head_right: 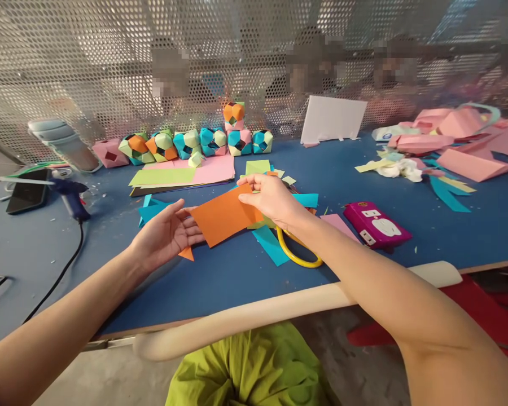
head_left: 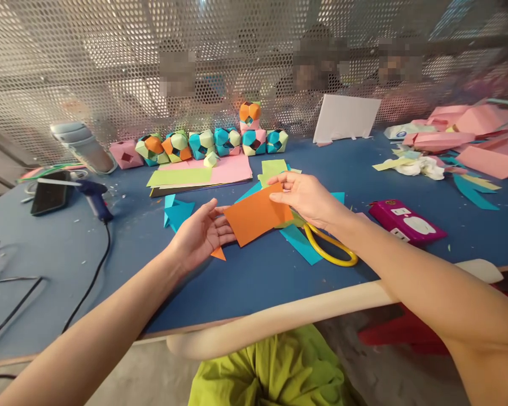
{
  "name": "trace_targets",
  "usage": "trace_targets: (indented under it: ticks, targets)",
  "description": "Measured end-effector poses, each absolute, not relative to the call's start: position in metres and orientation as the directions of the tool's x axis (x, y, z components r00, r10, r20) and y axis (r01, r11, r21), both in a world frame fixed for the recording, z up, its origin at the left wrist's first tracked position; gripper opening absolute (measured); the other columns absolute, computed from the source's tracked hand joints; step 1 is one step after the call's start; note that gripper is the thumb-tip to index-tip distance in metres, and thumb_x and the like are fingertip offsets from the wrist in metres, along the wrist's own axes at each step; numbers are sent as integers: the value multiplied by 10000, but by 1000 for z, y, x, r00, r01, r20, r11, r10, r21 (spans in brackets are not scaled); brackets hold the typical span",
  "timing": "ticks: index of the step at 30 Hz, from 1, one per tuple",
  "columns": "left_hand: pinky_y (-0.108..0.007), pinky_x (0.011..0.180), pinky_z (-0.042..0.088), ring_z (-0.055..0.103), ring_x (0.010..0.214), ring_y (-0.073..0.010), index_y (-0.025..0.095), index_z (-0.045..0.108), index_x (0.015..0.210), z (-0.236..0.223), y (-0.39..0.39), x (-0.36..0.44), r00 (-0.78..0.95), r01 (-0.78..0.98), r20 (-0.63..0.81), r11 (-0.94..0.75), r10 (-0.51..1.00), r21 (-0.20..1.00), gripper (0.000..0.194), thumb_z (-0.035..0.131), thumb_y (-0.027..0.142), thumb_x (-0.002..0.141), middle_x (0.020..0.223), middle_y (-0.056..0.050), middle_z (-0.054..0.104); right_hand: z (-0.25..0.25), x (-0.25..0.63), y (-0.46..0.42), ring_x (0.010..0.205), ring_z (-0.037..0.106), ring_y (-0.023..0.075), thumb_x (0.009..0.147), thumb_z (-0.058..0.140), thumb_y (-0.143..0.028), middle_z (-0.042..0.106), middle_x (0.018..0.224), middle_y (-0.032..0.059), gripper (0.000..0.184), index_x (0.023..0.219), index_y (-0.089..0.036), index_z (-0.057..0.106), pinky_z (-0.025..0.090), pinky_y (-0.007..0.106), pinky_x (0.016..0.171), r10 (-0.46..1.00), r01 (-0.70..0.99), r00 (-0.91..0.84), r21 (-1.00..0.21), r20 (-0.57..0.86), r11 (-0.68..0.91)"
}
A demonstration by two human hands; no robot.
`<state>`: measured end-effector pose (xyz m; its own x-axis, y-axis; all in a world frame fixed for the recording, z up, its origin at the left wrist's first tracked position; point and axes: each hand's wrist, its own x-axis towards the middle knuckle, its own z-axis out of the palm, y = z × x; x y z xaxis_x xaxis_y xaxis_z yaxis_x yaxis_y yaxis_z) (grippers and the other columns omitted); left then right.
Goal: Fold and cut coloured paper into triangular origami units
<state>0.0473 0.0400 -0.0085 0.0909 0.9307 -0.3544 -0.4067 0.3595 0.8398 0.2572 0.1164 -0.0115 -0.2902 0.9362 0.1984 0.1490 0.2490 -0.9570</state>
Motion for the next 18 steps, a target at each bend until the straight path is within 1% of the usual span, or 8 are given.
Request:
trace_targets:
  ticks: [3,4,8,9,11,13,15,18]
  targets:
    - [-321,739,559,703,794,-197,120,657,947,-10,39,48,110,-342,-322,340,940,876,180,591,244,834,919,-115,729,-13,255,115,858,607,180,663,667,-200,663,874,42,240,897,-162,634,496,305,722,944,105,-270,-969,189,224]
    - [-318,734,558,703,798,-199,118,659,950,-11,39,48,114,-335,-310,330,944,883,184,596,245,834,917,-118,730,-13,255,115,845,607,177,660,671,-204,663,867,41,233,887,-161,637,493,302,712,946,102,-266,-971,185,218]
    - [-309,689,557,696,775,-201,126,665,901,-12,38,48,129,-337,-290,317,948,887,296,593,406,839,866,-111,724,-15,252,113,830,613,179,659,686,-216,662,874,44,241,891,-162,648,499,318,719,942,98,-281,-970,185,220]
    - [-294,681,553,691,753,-189,128,667,893,-12,37,49,123,-310,-279,304,952,901,273,624,386,816,841,-96,720,-15,252,113,822,618,181,659,688,-216,660,878,45,251,902,-163,648,503,326,718,940,99,-294,-973,172,209]
    - [-246,649,536,669,680,-146,127,672,869,-13,36,51,111,-213,-261,279,959,936,181,682,270,759,764,-57,700,-14,250,111,808,623,181,660,695,-215,655,872,44,268,918,-160,650,508,335,718,938,111,-317,-976,142,186]
    - [-212,608,516,636,608,-112,121,670,831,-15,35,54,107,-133,-250,263,962,956,122,689,180,725,707,-31,675,-11,250,108,820,621,176,676,702,-232,654,857,41,261,920,-157,652,505,336,745,934,113,-331,-977,133,179]
    - [-212,598,519,628,601,-106,120,654,794,-16,35,56,85,-149,-242,252,967,956,75,671,149,727,713,-31,670,-7,250,107,852,618,169,711,700,-285,664,870,45,230,897,-159,651,499,319,775,933,75,-331,-981,144,178]
    - [-230,643,545,659,677,-119,130,613,761,-16,37,56,-16,-291,-229,215,973,932,27,634,115,753,769,-36,677,-3,252,107,812,633,159,766,663,-398,680,910,57,247,866,-174,635,520,288,704,930,-29,-361,-997,73,68]
